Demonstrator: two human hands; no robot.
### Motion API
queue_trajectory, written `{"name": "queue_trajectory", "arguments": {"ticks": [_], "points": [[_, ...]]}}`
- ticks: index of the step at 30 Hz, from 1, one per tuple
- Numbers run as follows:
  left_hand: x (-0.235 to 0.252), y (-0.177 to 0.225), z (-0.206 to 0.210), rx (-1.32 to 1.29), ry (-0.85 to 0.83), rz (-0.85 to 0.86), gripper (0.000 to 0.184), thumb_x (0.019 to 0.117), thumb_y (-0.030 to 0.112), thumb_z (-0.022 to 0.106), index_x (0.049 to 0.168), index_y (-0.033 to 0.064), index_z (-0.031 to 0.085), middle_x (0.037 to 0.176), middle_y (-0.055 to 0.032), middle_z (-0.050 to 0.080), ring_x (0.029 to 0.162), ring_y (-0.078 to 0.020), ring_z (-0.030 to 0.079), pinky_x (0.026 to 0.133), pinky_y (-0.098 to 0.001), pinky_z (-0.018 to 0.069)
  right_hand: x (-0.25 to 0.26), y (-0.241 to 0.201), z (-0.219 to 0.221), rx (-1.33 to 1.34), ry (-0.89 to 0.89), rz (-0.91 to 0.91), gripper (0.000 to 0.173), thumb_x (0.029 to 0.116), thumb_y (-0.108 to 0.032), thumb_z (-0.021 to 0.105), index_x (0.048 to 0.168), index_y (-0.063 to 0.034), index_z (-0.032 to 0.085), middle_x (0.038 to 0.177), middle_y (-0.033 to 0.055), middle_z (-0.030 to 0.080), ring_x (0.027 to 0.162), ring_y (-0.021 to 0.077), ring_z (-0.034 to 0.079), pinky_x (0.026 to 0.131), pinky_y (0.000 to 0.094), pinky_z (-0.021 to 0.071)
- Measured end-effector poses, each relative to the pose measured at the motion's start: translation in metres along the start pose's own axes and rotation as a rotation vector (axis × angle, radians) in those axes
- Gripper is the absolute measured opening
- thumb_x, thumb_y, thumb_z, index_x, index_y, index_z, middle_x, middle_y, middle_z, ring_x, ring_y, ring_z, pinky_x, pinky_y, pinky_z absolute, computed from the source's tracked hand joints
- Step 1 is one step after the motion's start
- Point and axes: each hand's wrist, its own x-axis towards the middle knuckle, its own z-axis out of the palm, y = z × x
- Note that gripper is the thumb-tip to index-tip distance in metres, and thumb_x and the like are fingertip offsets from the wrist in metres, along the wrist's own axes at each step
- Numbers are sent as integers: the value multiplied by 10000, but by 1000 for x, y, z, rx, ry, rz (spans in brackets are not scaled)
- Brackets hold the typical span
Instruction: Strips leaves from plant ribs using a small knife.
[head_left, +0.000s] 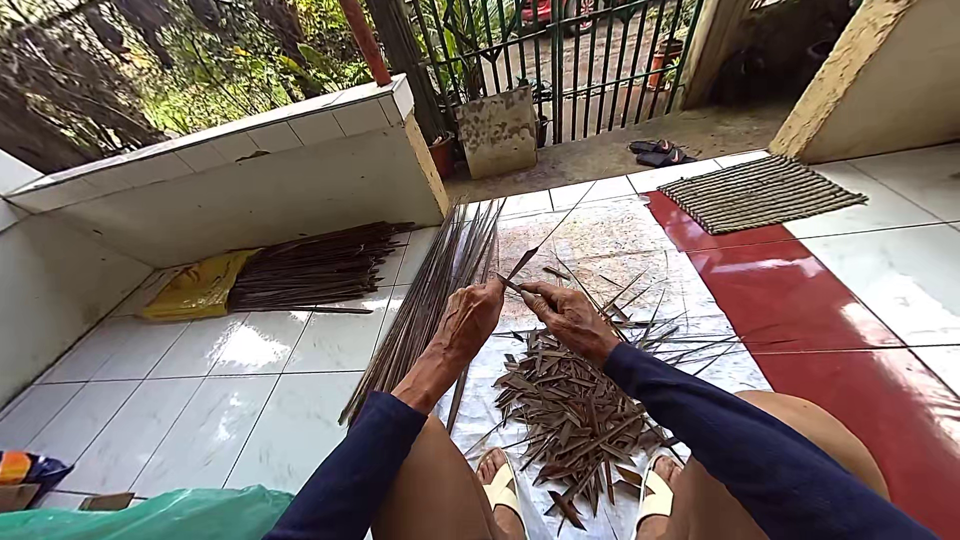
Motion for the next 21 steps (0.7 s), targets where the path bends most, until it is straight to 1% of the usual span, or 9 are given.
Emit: {"name": "queue_trajectory", "arguments": {"ticks": [5, 9, 12, 14, 16, 18, 19, 21], "points": [[1, 10, -1, 64, 12, -21, 235, 1030, 116, 524, 872, 11, 664, 658, -123, 622, 611, -293, 672, 571, -447, 551, 0, -4, 2, -33, 42, 45, 351, 1075, -431, 493, 1286, -257, 713, 757, 5, 615, 645, 152, 550, 655, 404, 481], [1, 15, 0, 75, -5, -25, 229, 1036, 127, 523, 887, 18, 658, 661, -118, 619, 616, -291, 669, 574, -438, 550, 1, -2, 1, -61, 81, 56, 354, 1075, -417, 502, 1294, -239, 716, 782, 21, 645, 660, 163, 566, 667, 416, 486], [1, 18, -2, 61, -21, -19, 225, 1040, 137, 518, 942, 15, 679, 685, -125, 634, 631, -298, 678, 588, -445, 562, 2, 1, -3, -101, 106, 91, 367, 1075, -423, 503, 1312, -235, 709, 892, 49, 707, 764, 208, 641, 743, 480, 521], [1, 19, -2, 37, -29, -13, 233, 1049, 145, 515, 966, 11, 688, 704, -132, 644, 647, -304, 684, 607, -450, 569, 2, 3, -4, -118, 122, 90, 370, 1072, -428, 504, 1321, -243, 705, 900, 59, 702, 769, 226, 638, 732, 502, 514], [1, 17, -1, 15, -15, -5, 235, 1047, 149, 518, 949, 16, 685, 697, -128, 643, 643, -297, 682, 606, -447, 569, 2, 3, -4, -152, 143, 92, 375, 1067, -453, 502, 1330, -273, 700, 953, 50, 723, 819, 230, 663, 758, 523, 524], [1, 16, -1, -33, -10, -17, 245, 1047, 167, 519, 948, 27, 695, 682, -119, 642, 637, -282, 680, 609, -444, 569, 0, 1, -2, -187, 179, 98, 370, 1064, -462, 507, 1337, -299, 695, 1026, 37, 742, 899, 231, 688, 804, 542, 532], [1, 16, -1, -74, -10, -31, 258, 1050, 183, 521, 953, 33, 707, 671, -110, 641, 628, -268, 673, 613, -436, 565, -1, 1, -2, -202, 196, 99, 368, 1063, -457, 514, 1341, -298, 695, 1073, 32, 748, 949, 234, 699, 833, 553, 535], [1, 15, -3, -159, -24, -62, 284, 1062, 219, 510, 923, 53, 693, 646, -79, 617, 605, -217, 642, 610, -398, 544, 0, 4, -2, -214, 217, 91, 369, 1063, -446, 518, 1346, -286, 692, 1133, 21, 744, 1004, 230, 701, 861, 557, 535]]}}
